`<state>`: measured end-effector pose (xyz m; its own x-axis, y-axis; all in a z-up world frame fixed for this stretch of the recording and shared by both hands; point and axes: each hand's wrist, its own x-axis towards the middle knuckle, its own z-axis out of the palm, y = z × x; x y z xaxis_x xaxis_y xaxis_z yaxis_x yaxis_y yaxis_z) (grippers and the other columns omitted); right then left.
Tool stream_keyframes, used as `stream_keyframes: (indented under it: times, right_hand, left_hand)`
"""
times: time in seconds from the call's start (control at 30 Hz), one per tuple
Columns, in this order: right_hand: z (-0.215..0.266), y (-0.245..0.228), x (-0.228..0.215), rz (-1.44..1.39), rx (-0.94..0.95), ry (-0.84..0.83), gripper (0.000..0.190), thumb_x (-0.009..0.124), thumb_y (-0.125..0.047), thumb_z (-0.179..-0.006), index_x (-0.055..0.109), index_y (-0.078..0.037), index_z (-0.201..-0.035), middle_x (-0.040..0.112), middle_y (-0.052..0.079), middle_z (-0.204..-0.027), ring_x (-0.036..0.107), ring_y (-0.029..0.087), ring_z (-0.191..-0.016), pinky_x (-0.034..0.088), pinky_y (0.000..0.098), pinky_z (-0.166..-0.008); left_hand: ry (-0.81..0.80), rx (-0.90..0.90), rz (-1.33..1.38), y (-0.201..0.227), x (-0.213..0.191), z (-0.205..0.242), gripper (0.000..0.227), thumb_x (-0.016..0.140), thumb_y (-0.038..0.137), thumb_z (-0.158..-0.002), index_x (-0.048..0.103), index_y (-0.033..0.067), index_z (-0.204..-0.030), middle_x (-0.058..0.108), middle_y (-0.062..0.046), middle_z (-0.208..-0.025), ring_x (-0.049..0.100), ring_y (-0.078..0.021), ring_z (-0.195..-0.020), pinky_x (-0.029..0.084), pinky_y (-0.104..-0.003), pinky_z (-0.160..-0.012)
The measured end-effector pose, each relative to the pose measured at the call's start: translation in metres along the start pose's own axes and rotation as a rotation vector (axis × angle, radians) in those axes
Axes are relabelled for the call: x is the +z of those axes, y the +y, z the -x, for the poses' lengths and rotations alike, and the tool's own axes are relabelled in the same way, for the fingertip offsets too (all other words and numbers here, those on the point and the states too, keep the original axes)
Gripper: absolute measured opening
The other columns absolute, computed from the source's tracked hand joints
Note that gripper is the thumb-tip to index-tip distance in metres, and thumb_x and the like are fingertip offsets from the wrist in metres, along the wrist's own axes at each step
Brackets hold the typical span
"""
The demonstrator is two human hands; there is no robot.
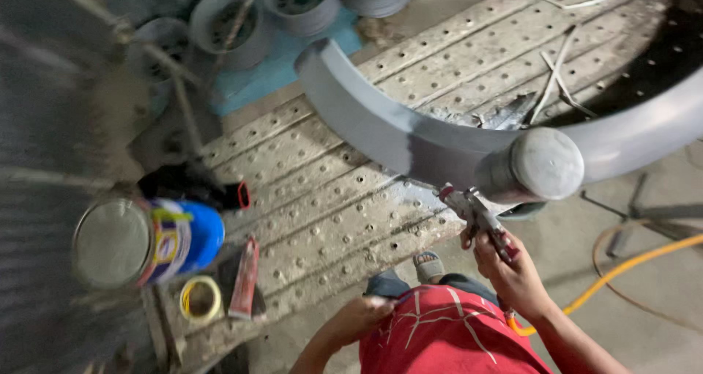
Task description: The person uses a spray gun to apply gray paint to a curved metal part resting on a perforated metal table. The person moves the spray gun along the length of the part, covering both the outer and inner surfaces with multiple passes.
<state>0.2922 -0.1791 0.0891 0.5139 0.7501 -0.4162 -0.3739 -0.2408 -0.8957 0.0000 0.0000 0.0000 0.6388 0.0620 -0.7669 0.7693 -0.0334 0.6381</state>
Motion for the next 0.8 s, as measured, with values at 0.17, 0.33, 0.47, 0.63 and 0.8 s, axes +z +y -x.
stream_keyframes:
  times: [0.17,0.33,0.47,0.63,0.8]
  right_hand:
    - [0.018,-0.015,0.032,-0.032,0.014,0.080,0.036,0.052,-0.028,-0.104,0.063,0.000,-0.124,0.043,-0.006,-0.069,0.033,0.003,-0.057,0.027,0.0219,-0.049]
    - [0.044,-0.002,0.052,0.007,-0.017,0.168,0.039,0.052,-0.027,-0.100,0.059,-0.003,-0.130,0.060,-0.001,-0.093,0.041,0.003,-0.063,0.036,0.0209,-0.052]
    - [0.056,0.008,0.063,-0.013,0.084,0.302,0.037,0.051,-0.027,-0.100,0.059,-0.003,-0.126,0.060,0.002,-0.093,0.041,0.003,-0.060,0.034,0.0211,-0.050]
    - [0.049,0.005,0.076,-0.028,0.197,0.499,0.039,0.048,-0.031,-0.101,0.060,-0.004,-0.127,0.058,0.004,-0.088,0.038,0.004,-0.056,0.028,0.0218,-0.046]
    - [0.042,-0.003,0.075,0.007,0.167,0.535,0.044,0.040,-0.037,-0.104,0.059,-0.006,-0.128,0.061,0.005,-0.086,0.039,0.005,-0.050,0.032,0.0233,-0.044]
  left_hand:
    - [0.391,0.320,0.040,0.069,-0.074,-0.033,0.039,0.059,0.037,-0.097,0.073,0.0012,-0.091,0.074,-0.014,-0.082,0.071,-0.0200,-0.070,0.059,-0.029,-0.060]
    - [0.857,0.929,-0.499,0.132,-0.147,-0.102,0.041,0.051,0.013,-0.110,0.049,0.0004,-0.149,0.065,-0.018,-0.127,0.064,-0.0241,-0.111,0.052,-0.040,-0.099]
    - [0.973,0.956,-0.682,0.184,-0.154,-0.171,0.072,0.070,0.035,-0.091,0.042,-0.0036,-0.145,0.048,-0.025,-0.149,0.044,-0.0355,-0.140,0.031,-0.061,-0.118]
    - [0.687,1.168,-0.823,0.215,-0.042,-0.208,0.077,0.070,0.038,-0.098,0.045,-0.0090,-0.155,0.042,-0.021,-0.165,0.043,-0.0373,-0.153,0.033,-0.048,-0.128]
    - [0.658,1.247,-0.620,0.185,-0.170,-0.224,0.063,0.075,0.037,-0.095,0.053,0.0101,-0.148,0.049,-0.016,-0.154,0.043,-0.0359,-0.142,0.033,-0.049,-0.123]
